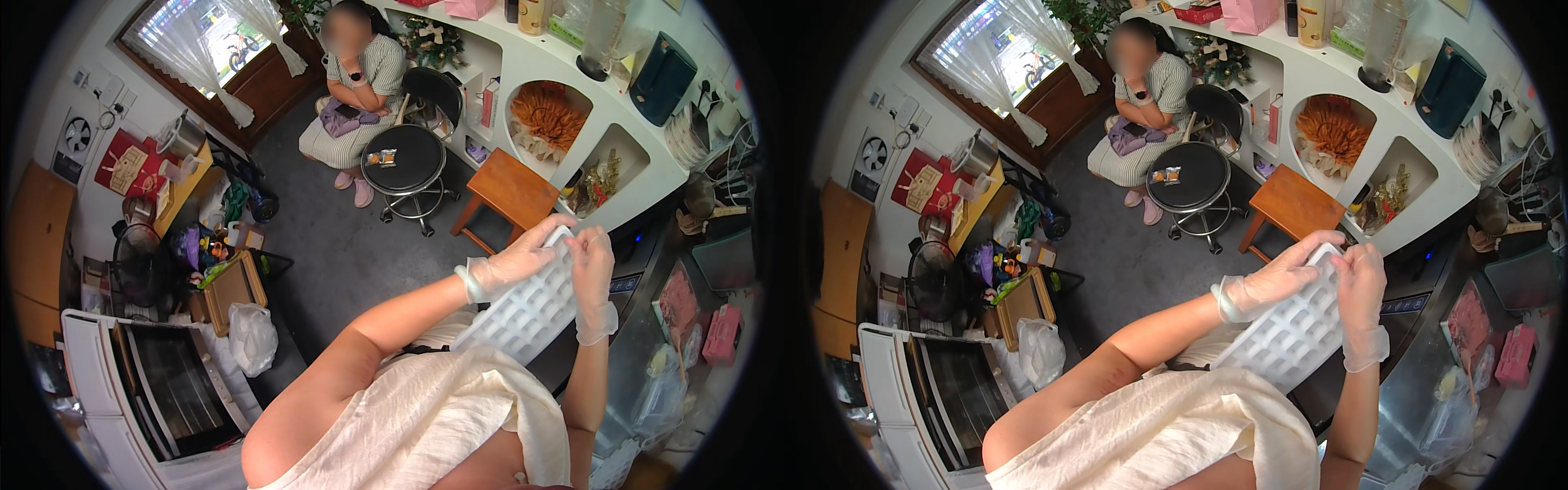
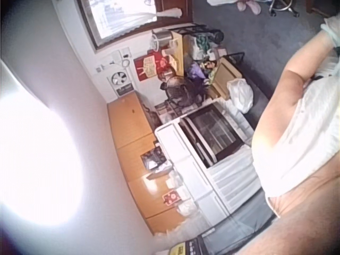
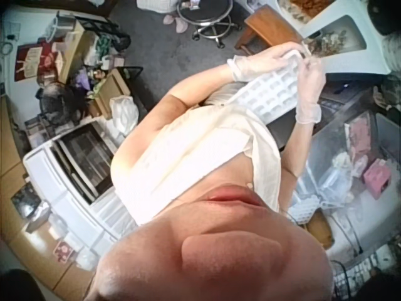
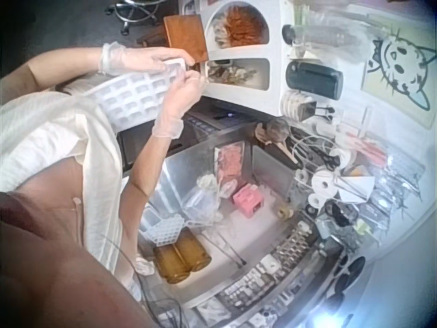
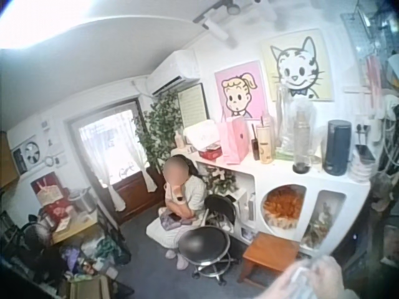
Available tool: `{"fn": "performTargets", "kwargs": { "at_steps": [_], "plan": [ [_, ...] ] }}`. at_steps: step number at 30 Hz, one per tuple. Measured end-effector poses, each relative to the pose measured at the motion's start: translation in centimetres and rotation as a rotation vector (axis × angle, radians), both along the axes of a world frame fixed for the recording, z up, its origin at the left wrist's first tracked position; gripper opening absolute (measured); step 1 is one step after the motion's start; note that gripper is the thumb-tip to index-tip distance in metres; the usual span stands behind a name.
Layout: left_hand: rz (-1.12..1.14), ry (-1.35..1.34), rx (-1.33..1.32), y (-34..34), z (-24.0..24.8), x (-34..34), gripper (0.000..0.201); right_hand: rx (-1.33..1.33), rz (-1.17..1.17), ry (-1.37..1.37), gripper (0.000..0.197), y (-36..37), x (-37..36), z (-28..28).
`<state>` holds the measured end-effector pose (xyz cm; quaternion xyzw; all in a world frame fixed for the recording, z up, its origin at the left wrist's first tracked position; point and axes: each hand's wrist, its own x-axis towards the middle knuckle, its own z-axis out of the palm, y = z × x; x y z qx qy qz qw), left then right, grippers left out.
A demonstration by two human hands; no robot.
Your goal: The person removes ice cubes from a plastic tray into a plastic bag by hand and places the emptied tray on a kitchen counter.
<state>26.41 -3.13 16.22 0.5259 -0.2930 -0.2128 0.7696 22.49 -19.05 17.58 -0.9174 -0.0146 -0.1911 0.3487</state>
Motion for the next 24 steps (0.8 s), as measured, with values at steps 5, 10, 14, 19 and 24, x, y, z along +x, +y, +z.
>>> {"fn": "performTargets", "kwargs": {
  "at_steps": [5, 10, 14, 19, 24],
  "plan": [
    [-0.054, 0.012, 0.056, -1.3, -2.2, 0.4, 0.034, 0.1, -0.003, 0.067, 0.021, 0.2, -0.8, -0.2],
    [-0.072, 0.018, 0.033, -1.8, -2.1, 0.2, 0.017, 0.144, -0.014, 0.097, 0.021, -0.7, -1.6, -0.7],
    [-0.026, 0.045, -0.023, -2.7, -3.4, 0.3, 0.025, 0.122, -0.038, 0.096, 0.02, -0.3, -2.0, 0.0],
    [-0.006, 0.04, -0.081, -2.8, -3.4, 0.0, 0.033, 0.073, -0.051, 0.016, 0.018, 0.7, -2.3, 0.6],
    [-0.045, 0.012, -0.103, -2.6, -3.2, -0.2, 0.034, 0.114, -0.055, -0.033, 0.019, 0.4, -2.7, -0.4]
  ]
}}
